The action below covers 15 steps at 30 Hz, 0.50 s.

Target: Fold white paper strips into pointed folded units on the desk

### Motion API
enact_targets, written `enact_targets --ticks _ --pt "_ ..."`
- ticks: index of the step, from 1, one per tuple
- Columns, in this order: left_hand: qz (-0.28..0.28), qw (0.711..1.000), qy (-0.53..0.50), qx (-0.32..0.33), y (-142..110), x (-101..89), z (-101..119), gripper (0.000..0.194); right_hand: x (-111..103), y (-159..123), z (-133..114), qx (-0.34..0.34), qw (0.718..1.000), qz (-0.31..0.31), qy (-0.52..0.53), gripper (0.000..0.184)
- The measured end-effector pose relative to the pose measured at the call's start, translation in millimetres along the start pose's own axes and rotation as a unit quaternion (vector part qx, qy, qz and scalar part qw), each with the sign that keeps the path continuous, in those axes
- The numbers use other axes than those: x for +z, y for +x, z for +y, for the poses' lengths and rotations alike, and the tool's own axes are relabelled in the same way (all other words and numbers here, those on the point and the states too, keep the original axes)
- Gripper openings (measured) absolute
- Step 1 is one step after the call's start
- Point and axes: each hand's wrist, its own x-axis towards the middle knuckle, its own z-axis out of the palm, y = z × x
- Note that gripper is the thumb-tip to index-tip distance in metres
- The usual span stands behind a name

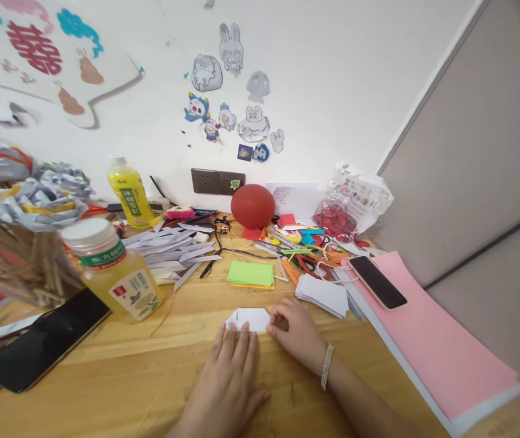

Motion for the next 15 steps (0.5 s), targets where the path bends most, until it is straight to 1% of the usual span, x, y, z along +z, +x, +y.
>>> enact_targets --ticks 3,5,6,9,12,15 --pt "0.002 1.000 -0.011 0.017 0 -2.1 -2 0.070 -4 1 5 -0.013 1.000 -0.013 0.009 0.012" --pt "0.010 1.000 -0.022 0.019 -1 -1.4 -2 0.068 -7 1 11 -0.042 0.998 -0.026 0.026 0.011" --pt "0.016 0.999 -0.029 0.016 -1 -0.5 -3 0.067 -8 1 15 -0.062 0.997 -0.031 0.039 0.012" --pt "0.029 0.998 -0.052 0.015 -2 2.2 -8 0.061 -12 1 25 -0.120 0.991 -0.025 0.058 0.026" --pt "0.031 0.997 -0.062 0.035 -1 3.4 -17 0.058 -15 0 25 -0.190 0.982 -0.018 -0.008 0.034" --pt "0.066 0.995 -0.056 0.039 -1 4.7 -26 0.050 -16 -4 15 -0.261 0.961 -0.033 -0.082 0.035"
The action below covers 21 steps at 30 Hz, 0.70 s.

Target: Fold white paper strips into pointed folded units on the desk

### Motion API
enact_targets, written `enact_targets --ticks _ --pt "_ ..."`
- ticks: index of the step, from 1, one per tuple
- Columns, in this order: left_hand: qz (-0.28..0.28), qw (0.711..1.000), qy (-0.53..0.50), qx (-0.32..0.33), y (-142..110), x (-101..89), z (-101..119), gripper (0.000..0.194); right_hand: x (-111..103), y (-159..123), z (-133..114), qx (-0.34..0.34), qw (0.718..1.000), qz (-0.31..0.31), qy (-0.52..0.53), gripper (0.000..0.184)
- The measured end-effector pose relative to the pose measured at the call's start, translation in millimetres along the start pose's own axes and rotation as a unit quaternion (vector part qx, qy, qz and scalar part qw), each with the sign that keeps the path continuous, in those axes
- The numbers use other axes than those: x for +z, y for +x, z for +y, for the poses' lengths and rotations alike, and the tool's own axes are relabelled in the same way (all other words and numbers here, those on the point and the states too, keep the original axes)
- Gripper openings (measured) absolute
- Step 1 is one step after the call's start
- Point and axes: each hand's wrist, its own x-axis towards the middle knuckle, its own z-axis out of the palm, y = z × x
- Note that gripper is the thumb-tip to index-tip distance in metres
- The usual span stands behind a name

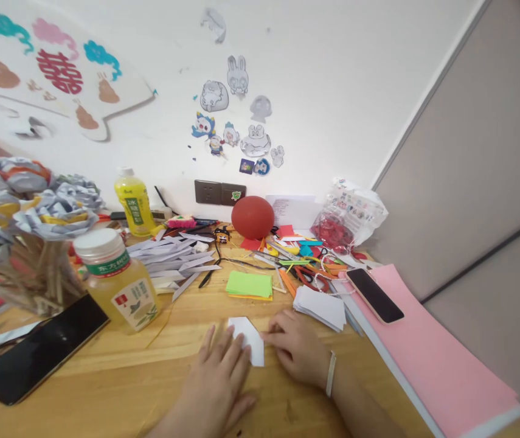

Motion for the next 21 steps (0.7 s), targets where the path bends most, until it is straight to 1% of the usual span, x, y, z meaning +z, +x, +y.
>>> enact_targets --ticks 3,6,8,10,12,15,18,21 --pt "0.036 0.999 0.006 -0.013 -1 3.5 -6 0.041 -2 1 -14 -0.037 0.999 -0.014 -0.017 0.028" --pt "0.050 0.999 -0.003 0.000 0 9.4 -11 0.034 -1 2 -20 -0.049 0.999 -0.003 0.004 0.029" --pt "0.054 0.998 -0.021 0.027 1 11.7 -16 0.033 2 3 -18 -0.036 0.999 0.024 0.017 0.036" --pt "0.048 0.995 -0.048 0.070 2 10.8 -22 0.034 4 4 -14 -0.005 0.999 0.045 0.017 0.043" --pt "0.043 0.990 -0.072 0.111 3 7.0 -30 0.032 5 6 -10 0.013 0.999 0.040 0.009 0.046" --pt "0.053 0.986 -0.085 0.134 3 0.0 -40 0.032 7 6 -6 -0.006 1.000 0.021 0.000 0.039" --pt "0.072 0.988 -0.058 0.124 3 -3.0 -47 0.036 8 6 -5 -0.018 0.999 0.036 -0.011 0.032" --pt "0.082 0.989 -0.026 0.123 2 -0.7 -50 0.032 9 6 -7 -0.025 0.999 0.047 -0.012 0.027"
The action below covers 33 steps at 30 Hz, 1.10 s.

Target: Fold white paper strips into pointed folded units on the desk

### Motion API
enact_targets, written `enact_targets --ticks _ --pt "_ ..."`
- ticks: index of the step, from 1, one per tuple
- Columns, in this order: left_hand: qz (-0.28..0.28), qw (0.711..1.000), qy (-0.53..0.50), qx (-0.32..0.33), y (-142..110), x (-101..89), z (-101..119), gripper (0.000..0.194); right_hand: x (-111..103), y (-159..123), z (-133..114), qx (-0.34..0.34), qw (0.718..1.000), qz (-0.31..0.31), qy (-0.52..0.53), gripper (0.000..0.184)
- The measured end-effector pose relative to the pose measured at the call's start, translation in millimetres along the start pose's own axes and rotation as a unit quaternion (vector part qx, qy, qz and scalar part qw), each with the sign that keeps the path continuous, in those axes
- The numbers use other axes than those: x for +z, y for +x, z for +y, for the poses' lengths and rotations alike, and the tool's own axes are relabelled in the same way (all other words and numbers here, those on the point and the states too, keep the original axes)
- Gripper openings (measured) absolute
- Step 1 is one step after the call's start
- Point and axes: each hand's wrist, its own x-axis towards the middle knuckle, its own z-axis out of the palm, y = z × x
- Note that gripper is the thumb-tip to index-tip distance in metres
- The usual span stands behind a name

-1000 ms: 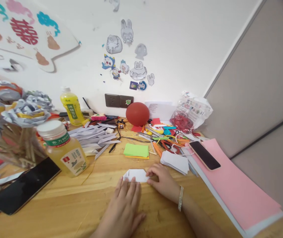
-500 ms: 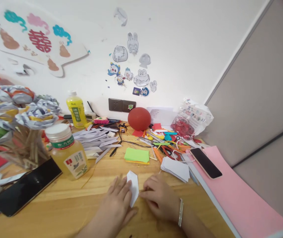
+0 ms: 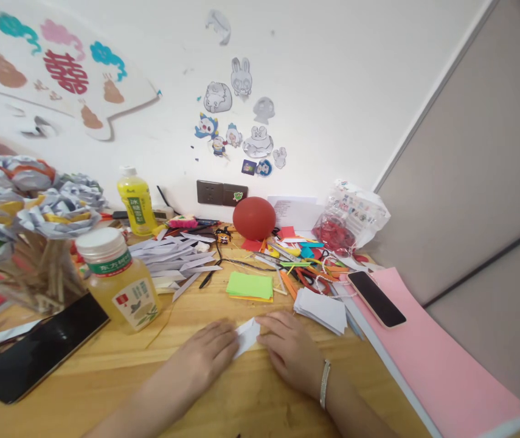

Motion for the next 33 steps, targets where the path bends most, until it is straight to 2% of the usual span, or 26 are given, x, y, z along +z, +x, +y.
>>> enact_targets --ticks 7,13,17,23,25,27,30,33 --pt "0.056 0.998 -0.003 -0.014 1 6.4 -2 0.026 4 -1 0 -0.004 1.000 0.002 0.019 0.021" --pt "0.051 0.997 -0.021 -0.054 5 -4.9 -3 0.029 6 1 -2 0.004 1.000 0.021 -0.010 0.005" --pt "0.047 0.998 -0.004 -0.050 5 -5.7 -4 0.034 6 3 -2 -0.013 0.999 0.015 -0.049 0.011" --pt "0.061 0.997 0.014 -0.033 6 -0.7 -5 0.037 12 2 0 -0.019 0.996 0.037 -0.082 0.015" --pt "0.063 0.997 0.014 -0.046 7 -0.4 -4 0.036 13 2 -2 0.013 0.997 0.034 -0.067 0.011" --pt "0.052 0.996 0.010 -0.072 8 -0.9 -2 0.035 14 2 -5 0.074 0.996 0.034 -0.035 0.009" --pt "0.028 0.993 -0.010 -0.113 10 -1.7 -1 0.029 16 3 -9 0.161 0.986 0.043 0.027 0.016" --pt "0.006 0.989 -0.041 -0.143 12 -1.0 1 0.023 16 5 -10 0.203 0.976 0.040 0.069 0.016"
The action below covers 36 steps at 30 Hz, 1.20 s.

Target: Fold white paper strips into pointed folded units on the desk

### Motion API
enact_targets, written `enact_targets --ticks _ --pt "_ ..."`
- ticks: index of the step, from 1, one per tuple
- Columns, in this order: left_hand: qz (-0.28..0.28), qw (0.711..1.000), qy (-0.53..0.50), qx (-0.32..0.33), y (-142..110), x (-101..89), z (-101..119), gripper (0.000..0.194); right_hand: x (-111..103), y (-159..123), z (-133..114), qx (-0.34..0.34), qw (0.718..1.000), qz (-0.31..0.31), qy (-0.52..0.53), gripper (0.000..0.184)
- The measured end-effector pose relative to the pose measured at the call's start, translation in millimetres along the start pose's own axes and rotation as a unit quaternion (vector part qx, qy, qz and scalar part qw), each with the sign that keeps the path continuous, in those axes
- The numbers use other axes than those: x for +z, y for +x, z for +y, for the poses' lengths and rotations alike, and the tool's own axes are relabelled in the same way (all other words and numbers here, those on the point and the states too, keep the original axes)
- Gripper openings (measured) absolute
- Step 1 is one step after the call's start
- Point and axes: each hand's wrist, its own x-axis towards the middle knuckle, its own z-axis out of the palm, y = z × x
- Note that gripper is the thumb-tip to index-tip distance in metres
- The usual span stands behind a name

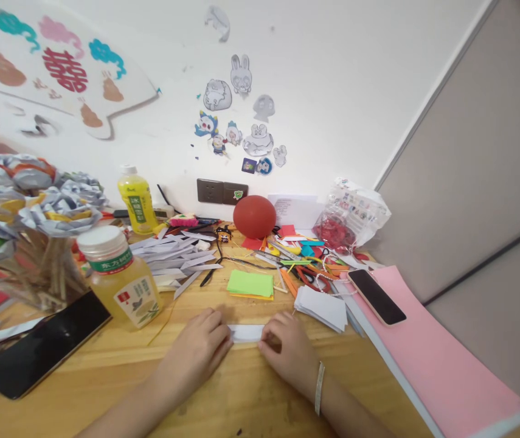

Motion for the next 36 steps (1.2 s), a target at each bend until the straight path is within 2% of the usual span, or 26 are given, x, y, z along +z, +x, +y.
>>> enact_targets --ticks 8,17,20,23,25,32,36 --pt "-0.015 0.999 0.000 -0.048 5 4.6 8 0.022 2 6 2 0.051 0.999 0.000 -0.005 0.018" --pt "-0.067 0.991 0.029 -0.114 12 1.1 14 0.012 5 7 -1 0.079 0.996 0.013 -0.029 0.017" --pt "-0.061 0.991 0.090 -0.081 11 0.6 20 0.008 5 7 -1 0.086 0.996 0.017 -0.024 0.015" --pt "-0.040 0.991 0.126 0.027 6 2.9 28 0.010 6 7 0 0.089 0.996 0.016 -0.019 0.014" --pt "-0.032 0.987 0.139 0.069 3 4.7 32 0.013 7 8 0 0.090 0.996 0.018 -0.019 0.015" --pt "-0.070 0.986 0.149 -0.004 -4 -5.6 25 0.012 7 8 1 0.085 0.996 0.017 -0.027 0.014" --pt "-0.097 0.983 0.153 0.009 -4 -9.3 21 0.015 7 8 1 0.080 0.996 0.021 -0.040 0.013"
